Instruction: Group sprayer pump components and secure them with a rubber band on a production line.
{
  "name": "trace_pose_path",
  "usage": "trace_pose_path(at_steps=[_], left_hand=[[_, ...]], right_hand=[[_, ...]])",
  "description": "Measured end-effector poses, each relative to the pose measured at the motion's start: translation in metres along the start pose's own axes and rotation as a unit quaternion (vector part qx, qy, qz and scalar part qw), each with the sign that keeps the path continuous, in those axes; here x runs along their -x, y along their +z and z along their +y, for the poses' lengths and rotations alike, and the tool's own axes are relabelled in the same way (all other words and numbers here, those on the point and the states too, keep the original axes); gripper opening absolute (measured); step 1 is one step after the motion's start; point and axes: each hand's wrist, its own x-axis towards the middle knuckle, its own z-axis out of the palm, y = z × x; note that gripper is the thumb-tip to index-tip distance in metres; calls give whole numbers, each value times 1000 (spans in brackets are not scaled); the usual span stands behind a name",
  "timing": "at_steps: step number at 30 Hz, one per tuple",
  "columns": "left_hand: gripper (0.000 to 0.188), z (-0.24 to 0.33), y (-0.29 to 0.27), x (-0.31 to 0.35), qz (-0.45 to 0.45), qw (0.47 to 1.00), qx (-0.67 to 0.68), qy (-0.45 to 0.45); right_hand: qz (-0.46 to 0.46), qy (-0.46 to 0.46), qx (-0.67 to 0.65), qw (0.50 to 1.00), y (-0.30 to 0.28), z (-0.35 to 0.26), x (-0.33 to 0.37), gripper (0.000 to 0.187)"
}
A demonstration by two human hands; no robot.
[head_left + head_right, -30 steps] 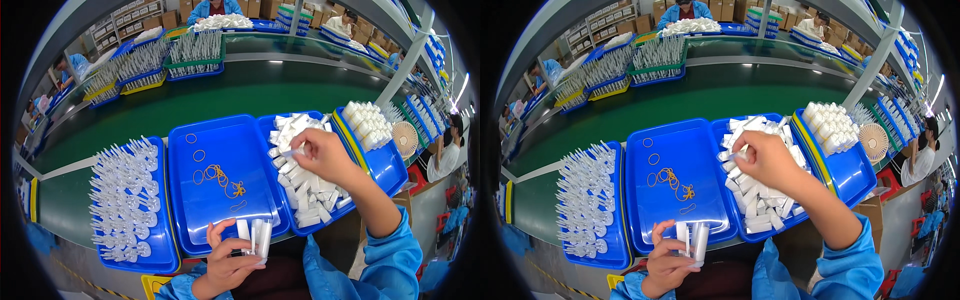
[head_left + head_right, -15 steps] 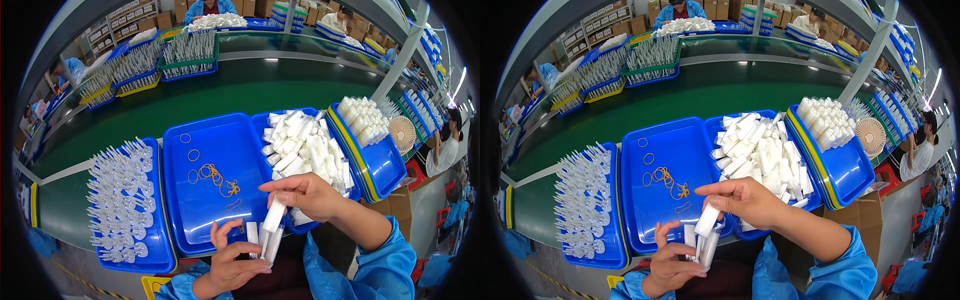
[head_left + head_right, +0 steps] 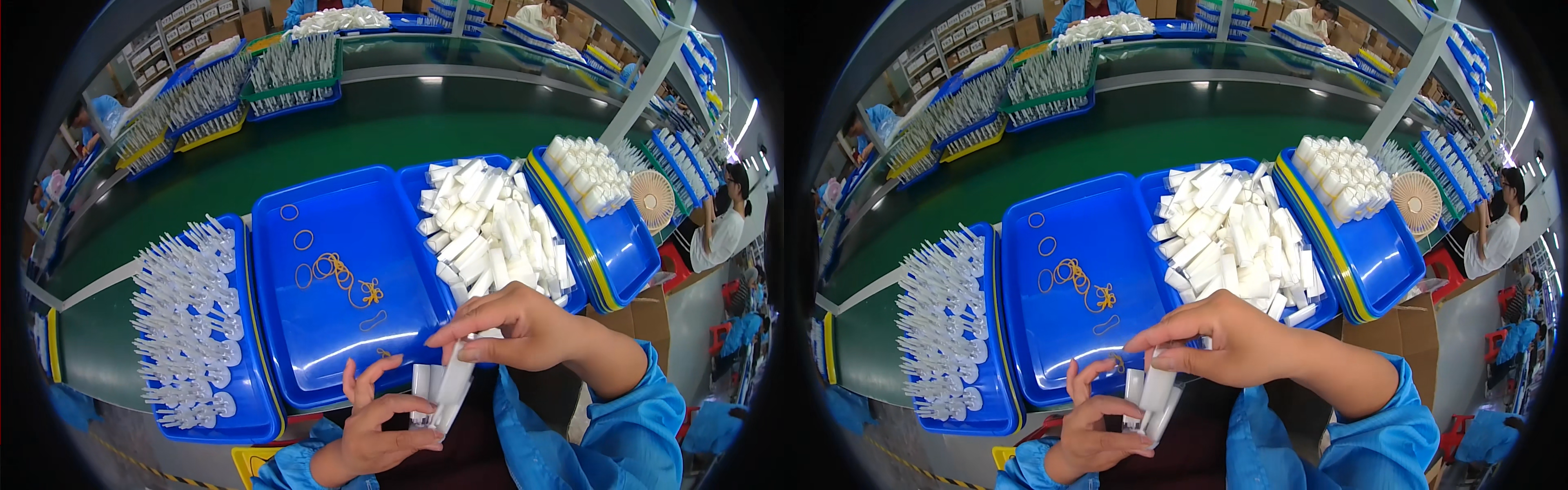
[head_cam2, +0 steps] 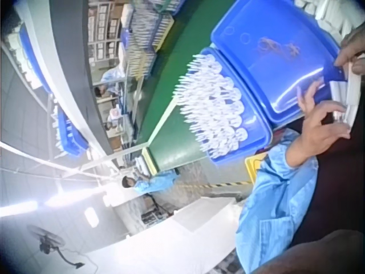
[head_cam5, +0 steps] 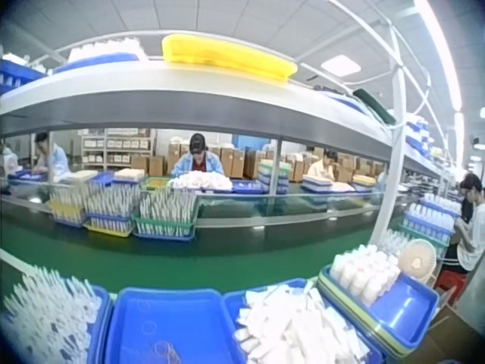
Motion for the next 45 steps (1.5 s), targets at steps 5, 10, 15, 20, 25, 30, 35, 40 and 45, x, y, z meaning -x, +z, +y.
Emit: trace_pose_path(at_steps=[5,10,15,20,25,30,35,40,45], left_hand=[[19,0,3,7,65,998,7,21],[70,-12,15,16,221,972,9,73],[107,-3,8,14,175,984,-32,-31],[135,9,2,8,20,796,567,-212],[70,-19,18,24,-95,585,783,-188],[54,7,6,4,69,635,682,-357],[45,-12,14,18,26,616,705,-350],[43,-29,14,36,-47,516,816,-257],[20,-19,-3,26,36,599,765,-235]], right_hand=[[0,7,63,998,12,-4,3,25],[-40,1,-4,999,26,-1,7,24],[-54,-6,42,998,36,-4,6,28],[-94,-145,35,984,37,-18,-6,29],[-106,-166,165,966,48,-12,-21,58],[-55,-171,324,929,74,-13,-28,85],[-76,-210,342,913,82,-16,-36,74],[-104,-299,353,880,93,-17,-39,79],[-123,-164,317,926,38,-3,-113,69]])
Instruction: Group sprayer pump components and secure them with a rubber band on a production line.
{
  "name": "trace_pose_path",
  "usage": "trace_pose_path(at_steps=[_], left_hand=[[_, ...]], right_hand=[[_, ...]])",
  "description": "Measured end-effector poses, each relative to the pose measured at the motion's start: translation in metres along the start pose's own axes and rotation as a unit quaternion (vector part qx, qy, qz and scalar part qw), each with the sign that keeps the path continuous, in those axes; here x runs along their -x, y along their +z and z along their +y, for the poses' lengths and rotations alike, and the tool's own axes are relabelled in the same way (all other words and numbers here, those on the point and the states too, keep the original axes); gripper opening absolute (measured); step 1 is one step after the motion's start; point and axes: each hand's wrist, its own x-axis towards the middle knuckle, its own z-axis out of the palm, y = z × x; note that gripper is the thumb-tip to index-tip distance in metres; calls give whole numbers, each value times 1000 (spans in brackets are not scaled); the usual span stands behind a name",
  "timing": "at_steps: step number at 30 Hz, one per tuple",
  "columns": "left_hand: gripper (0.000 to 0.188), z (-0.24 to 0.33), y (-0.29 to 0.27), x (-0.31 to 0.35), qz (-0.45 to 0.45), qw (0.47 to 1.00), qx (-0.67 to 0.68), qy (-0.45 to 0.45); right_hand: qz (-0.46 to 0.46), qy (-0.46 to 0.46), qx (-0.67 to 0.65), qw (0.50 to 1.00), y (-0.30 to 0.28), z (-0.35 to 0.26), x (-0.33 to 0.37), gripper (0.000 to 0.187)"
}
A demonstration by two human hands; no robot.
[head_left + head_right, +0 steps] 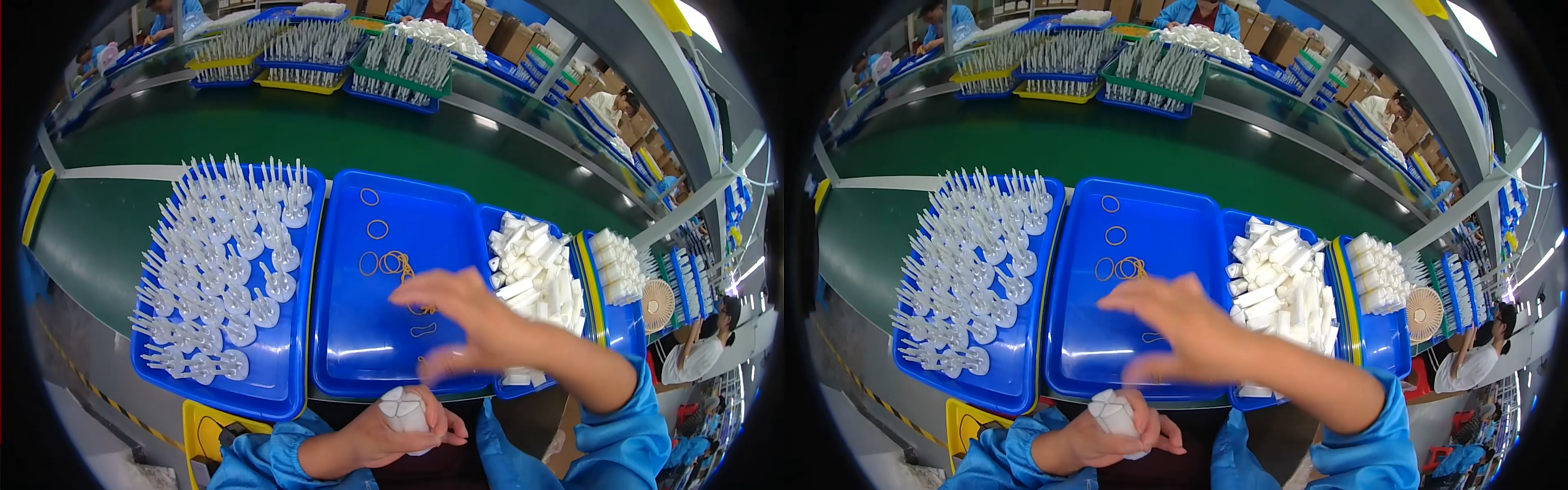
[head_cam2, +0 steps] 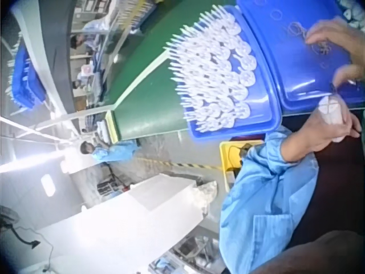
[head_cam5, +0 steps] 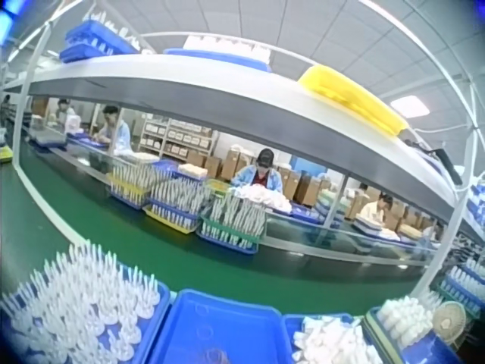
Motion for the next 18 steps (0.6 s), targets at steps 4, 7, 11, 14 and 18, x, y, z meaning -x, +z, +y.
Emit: trace_pose_path(at_steps=[4,7,11,14,18], left_hand=[[23,7,8,5,20,998,-53,-7],[24,4,8,8,51,996,-71,15],[23,7,8,10,81,992,-77,50],[22,9,13,9,148,980,-101,91],[20,7,12,4,157,971,-152,99]], right_hand=[[0,9,186,982,4,56,-24,23],[-60,-29,244,967,12,80,-36,19],[-79,-29,265,960,13,87,-38,15],[-28,-31,274,961,11,85,-36,11],[11,-54,301,952,17,91,-32,7]])
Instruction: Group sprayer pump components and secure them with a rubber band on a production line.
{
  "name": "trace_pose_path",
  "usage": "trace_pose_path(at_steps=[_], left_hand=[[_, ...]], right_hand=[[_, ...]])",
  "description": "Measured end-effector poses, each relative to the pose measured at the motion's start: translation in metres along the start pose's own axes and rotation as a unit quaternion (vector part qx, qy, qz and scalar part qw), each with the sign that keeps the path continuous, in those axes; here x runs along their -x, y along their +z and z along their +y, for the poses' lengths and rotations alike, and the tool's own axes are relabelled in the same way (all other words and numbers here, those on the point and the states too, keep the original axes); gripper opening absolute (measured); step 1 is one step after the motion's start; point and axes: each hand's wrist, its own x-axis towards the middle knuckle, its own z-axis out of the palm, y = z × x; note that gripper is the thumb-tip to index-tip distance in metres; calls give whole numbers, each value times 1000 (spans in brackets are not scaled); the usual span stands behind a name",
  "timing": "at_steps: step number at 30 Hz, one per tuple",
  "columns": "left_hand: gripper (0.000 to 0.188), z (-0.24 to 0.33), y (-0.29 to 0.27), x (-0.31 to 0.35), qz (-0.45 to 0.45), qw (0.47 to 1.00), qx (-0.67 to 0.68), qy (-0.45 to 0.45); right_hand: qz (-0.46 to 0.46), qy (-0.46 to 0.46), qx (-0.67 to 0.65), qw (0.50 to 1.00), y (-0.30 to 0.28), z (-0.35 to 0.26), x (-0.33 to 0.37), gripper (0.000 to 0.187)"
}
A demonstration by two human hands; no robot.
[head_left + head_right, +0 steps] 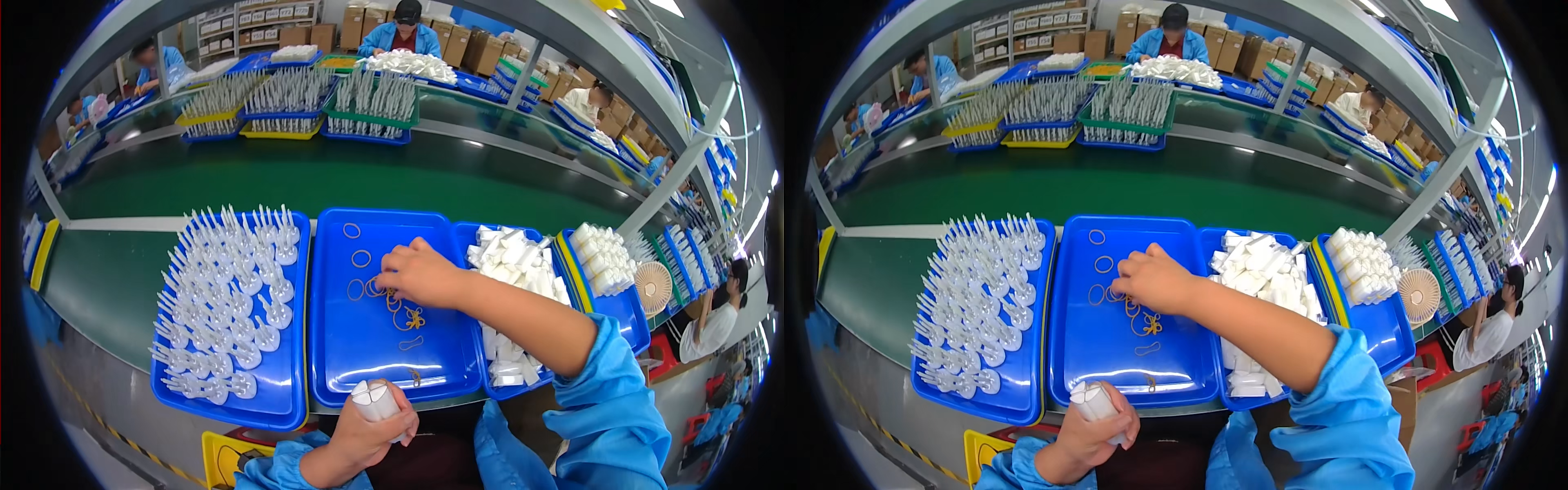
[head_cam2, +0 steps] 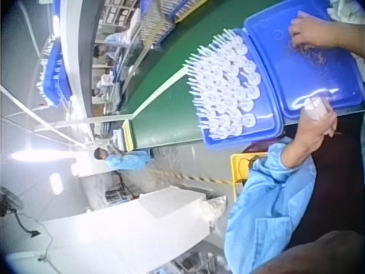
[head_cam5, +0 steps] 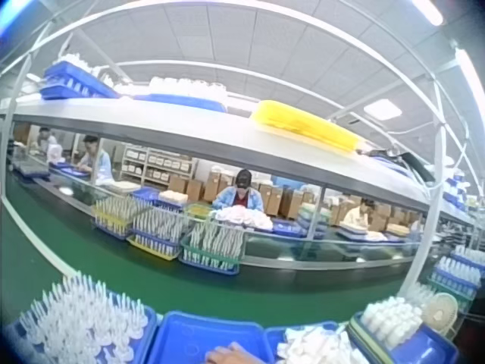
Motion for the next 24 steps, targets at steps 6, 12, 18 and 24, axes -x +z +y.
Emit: trace_pose_path(at_steps=[6,12,18,24], left_hand=[[20,0,-5,-5,38,996,-15,80],[24,6,6,-13,123,969,-77,202],[21,13,8,-5,-96,992,81,9],[35,17,15,-1,-361,931,13,-49]], right_hand=[[33,6,-33,999,-19,-7,1,8],[122,53,-103,986,-71,-55,26,10],[100,100,-280,950,-81,-103,67,10],[97,101,-935,325,-73,-120,111,21]])
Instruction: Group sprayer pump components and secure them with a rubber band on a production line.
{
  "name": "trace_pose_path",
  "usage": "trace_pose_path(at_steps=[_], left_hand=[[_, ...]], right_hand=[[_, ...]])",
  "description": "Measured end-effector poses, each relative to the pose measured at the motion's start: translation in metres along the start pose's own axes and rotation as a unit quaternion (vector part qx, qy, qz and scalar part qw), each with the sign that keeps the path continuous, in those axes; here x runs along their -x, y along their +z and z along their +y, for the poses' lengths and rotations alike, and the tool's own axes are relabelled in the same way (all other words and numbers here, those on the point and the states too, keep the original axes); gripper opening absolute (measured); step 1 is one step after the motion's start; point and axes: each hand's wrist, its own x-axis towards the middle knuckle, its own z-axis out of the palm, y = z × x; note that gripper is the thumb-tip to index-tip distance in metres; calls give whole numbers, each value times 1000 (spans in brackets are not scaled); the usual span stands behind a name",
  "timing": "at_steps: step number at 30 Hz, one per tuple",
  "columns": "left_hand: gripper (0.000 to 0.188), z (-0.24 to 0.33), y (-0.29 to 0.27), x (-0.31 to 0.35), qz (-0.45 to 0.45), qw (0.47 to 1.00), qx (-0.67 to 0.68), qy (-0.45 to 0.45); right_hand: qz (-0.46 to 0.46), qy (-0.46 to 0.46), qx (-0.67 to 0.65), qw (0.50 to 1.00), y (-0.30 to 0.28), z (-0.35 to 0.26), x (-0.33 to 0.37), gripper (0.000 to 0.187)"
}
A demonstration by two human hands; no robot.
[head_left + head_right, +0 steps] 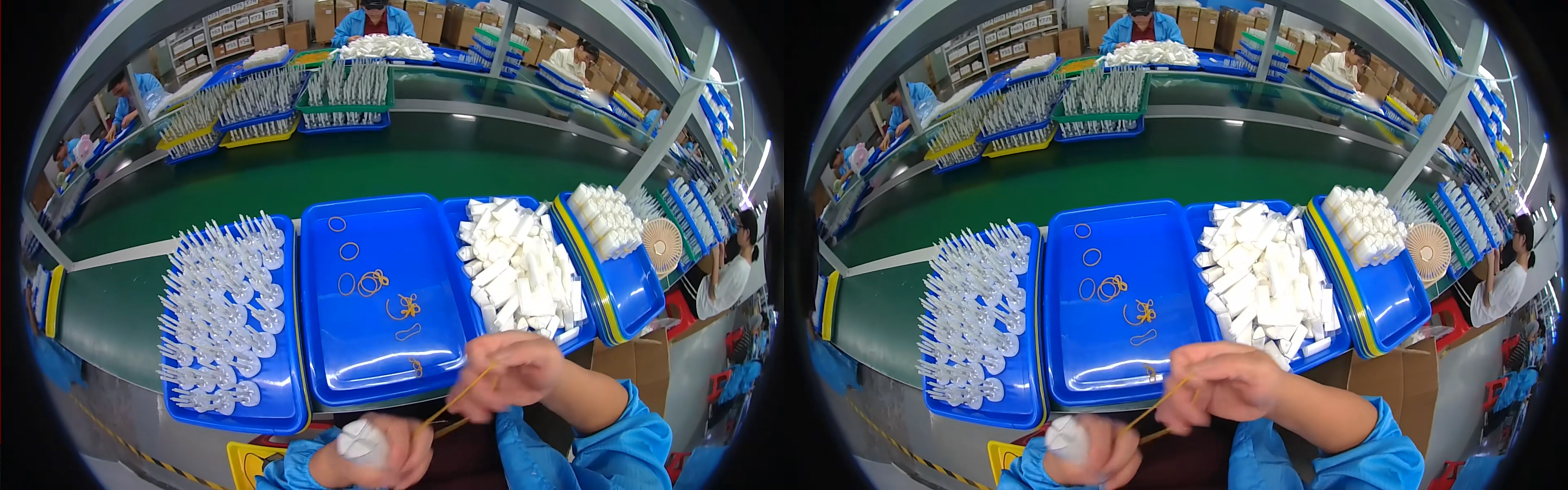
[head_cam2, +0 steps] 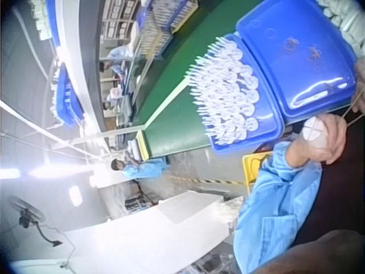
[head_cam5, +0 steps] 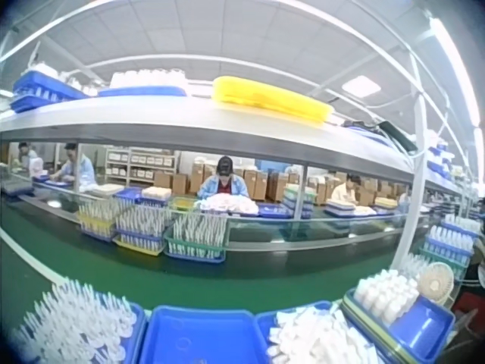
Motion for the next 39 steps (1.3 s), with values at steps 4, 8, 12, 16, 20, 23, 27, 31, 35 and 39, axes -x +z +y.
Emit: trace_pose_path(at_steps=[4,8,12,16,20,23,27,31,35,39], left_hand=[[86,-18,1,-8,241,862,-447,-6],[112,-23,-7,-30,271,774,-572,-21],[112,-16,-5,-29,316,900,-299,-25],[113,-25,2,-29,287,934,-190,90],[116,-38,2,-34,203,829,-505,130],[116,-46,-10,-41,130,716,-674,129],[110,-46,-9,-43,122,615,-767,136],[100,-44,1,-54,151,573,-792,151],[71,-58,2,-57,277,625,-704,191],[34,-50,-1,-55,93,518,-810,258]], right_hand=[[90,1,130,987,16,-18,8,28],[-145,2,685,714,50,7,14,42],[-157,-139,520,828,39,30,31,27],[-103,-144,175,969,6,37,53,42],[27,-31,134,990,-4,19,59,65],[90,60,480,870,20,-4,40,63],[144,-120,706,683,19,14,39,44],[177,-168,712,659,19,16,40,38],[225,-162,649,708,18,10,47,44],[225,-133,646,717,27,2,56,45]])
